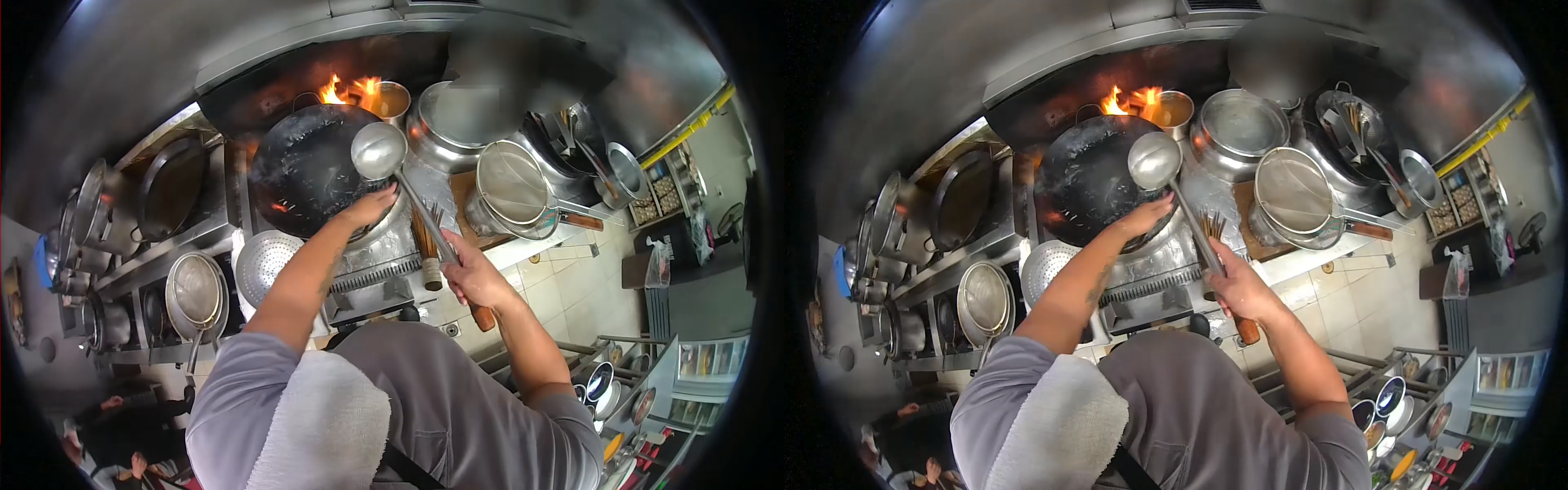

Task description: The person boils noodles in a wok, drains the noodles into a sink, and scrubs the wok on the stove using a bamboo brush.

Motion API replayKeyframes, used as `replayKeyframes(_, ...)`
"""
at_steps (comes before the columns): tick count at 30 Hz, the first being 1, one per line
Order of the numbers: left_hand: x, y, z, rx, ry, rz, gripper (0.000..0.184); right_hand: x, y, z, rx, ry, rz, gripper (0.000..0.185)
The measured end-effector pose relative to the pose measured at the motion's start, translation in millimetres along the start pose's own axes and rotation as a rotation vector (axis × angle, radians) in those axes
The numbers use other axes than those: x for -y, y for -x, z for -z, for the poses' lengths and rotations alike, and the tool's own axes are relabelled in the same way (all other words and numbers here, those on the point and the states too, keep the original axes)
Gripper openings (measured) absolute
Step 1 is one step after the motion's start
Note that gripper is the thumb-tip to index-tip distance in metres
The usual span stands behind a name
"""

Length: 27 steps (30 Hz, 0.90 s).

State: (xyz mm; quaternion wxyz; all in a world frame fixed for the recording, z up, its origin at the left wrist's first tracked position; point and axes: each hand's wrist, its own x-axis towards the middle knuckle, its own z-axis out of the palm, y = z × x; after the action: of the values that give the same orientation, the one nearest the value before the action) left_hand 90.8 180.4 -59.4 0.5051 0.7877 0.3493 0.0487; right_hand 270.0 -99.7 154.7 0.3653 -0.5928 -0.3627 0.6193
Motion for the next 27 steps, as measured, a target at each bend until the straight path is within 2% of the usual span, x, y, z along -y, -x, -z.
replayKeyframes(1,20.3,11.0,10.4,0.12,-0.053,-0.017,0.074,0.4,2.1,-3.4,0.003,-0.003,-0.001,0.07)
replayKeyframes(3,84.7,35.9,23.5,-0.022,-0.418,-0.01,0.057,3.2,1.9,-16.8,0.059,0.074,0.031,0.071)
replayKeyframes(5,60.6,64.9,58.7,-0.122,-0.381,0.151,0.036,-10.2,-14.4,-27.5,0.094,0.119,0.051,0.073)
replayKeyframes(7,76.0,42.3,88.8,-0.322,-0.663,0.288,0.028,-43.6,-38.7,-41.5,-0.193,0.59,0.601,0.075)
replayKeyframes(8,84.9,39.5,106.2,-0.422,-0.413,0.227,0.025,-13.9,-26.7,-46.0,-0.122,0.573,0.165,0.079)
replayKeyframes(9,90.4,35.8,121.9,-0.519,-0.163,0.162,0.021,-30.7,-32.4,-41.2,-0.106,0.577,0.167,0.079)
replayKeyframes(11,46.5,43.0,166.2,-0.458,0.379,0.075,0.015,-100.4,-50.8,-17.5,-0.424,0.591,0.495,0.084)
replayKeyframes(13,-20.2,72.9,189.7,-0.501,0.507,0.048,0.016,-151.3,-56.7,11.3,-0.606,0.743,0.48,0.088)
replayKeyframes(14,-47.0,86.6,189.4,-0.586,0.667,-0.005,0.021,-171.2,-56.5,23.1,-0.617,0.792,0.398,0.089)
replayKeyframes(15,-63.1,99.4,188.3,-0.558,0.879,-0.091,0.018,-187.7,-55.1,32.1,-0.641,0.836,0.31,0.09)
replayKeyframes(16,-38.1,92.5,191.3,-0.544,0.444,0.018,0.018,-197.9,-55.5,40.9,-0.63,0.875,0.184,0.09)
replayKeyframes(17,-5.8,82.3,191.2,-0.512,0.011,0.128,0.02,-210.0,-58.1,45.1,-0.621,0.879,0.193,0.09)
replayKeyframes(19,15.8,89.1,164.2,-0.252,-1.007,0.283,0.026,-237.2,-64.4,51.0,-0.592,0.971,0.013,0.087)
replayKeyframes(21,29.1,108.6,146.9,-0.423,-0.662,0.125,0.024,-258.5,-73.4,59.2,-0.595,1.084,0.077,0.083)
replayKeyframes(23,33.5,112.2,110.5,-0.597,-0.708,-0.021,0.025,-254.8,-90.9,59.0,-0.6,1.196,0.143,0.082)
replayKeyframes(25,-43.7,128.7,70.2,-0.243,-0.93,0.023,0.026,-237.4,-112.9,34.1,-0.843,1.272,0.239,0.085)
replayKeyframes(26,-35.1,133.3,38.0,-0.436,-0.535,-0.023,0.03,-216.4,-122.5,19.9,-0.614,1.178,0.003,0.095)
replayKeyframes(27,-55.1,138.9,11.5,-0.428,-0.634,0.028,0.034,-197.1,-126.2,14.5,-0.385,1.087,-0.232,0.105)
